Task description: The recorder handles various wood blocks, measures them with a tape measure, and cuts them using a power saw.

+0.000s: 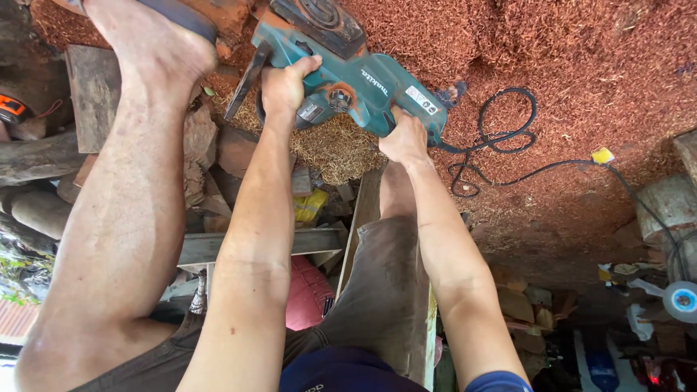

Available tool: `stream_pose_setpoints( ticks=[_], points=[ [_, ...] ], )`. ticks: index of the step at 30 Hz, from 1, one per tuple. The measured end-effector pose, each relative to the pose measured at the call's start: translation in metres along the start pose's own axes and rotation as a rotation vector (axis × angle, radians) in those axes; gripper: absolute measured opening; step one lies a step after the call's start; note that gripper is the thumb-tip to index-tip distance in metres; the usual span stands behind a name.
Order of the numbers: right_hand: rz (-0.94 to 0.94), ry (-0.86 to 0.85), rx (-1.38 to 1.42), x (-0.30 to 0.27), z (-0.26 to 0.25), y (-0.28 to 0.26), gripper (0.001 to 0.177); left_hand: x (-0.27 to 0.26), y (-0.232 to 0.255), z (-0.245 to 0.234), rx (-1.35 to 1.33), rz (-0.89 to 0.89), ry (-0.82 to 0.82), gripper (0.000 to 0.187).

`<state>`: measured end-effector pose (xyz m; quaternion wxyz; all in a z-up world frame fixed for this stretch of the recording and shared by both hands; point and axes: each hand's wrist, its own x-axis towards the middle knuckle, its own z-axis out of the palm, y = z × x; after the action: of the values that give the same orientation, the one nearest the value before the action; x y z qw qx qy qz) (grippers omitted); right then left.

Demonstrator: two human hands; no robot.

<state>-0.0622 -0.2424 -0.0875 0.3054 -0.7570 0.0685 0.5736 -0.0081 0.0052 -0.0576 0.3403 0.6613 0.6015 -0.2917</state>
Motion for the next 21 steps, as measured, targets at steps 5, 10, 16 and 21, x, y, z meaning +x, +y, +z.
stream_pose_setpoints(
  ticks=[5,10,16,21],
  points=[
    [0.139,-0.053,-0.01,-0.019,-0.008,-0.014,0.062,-0.005,0.009,-0.008,-0.026,-0.069,-0.082,0.041],
    [0.177,-0.064,-0.032,-0.029,-0.015,-0.022,0.07,-0.006,0.011,-0.01,-0.031,-0.056,-0.117,0.037],
    [0.181,-0.065,-0.044,-0.033,-0.013,-0.024,0.074,-0.007,0.013,-0.013,-0.036,-0.081,-0.137,0.036],
    [0.162,-0.039,-0.036,-0.039,-0.015,-0.029,0.07,-0.004,0.007,-0.014,-0.071,-0.09,-0.15,0.036]
  ],
)
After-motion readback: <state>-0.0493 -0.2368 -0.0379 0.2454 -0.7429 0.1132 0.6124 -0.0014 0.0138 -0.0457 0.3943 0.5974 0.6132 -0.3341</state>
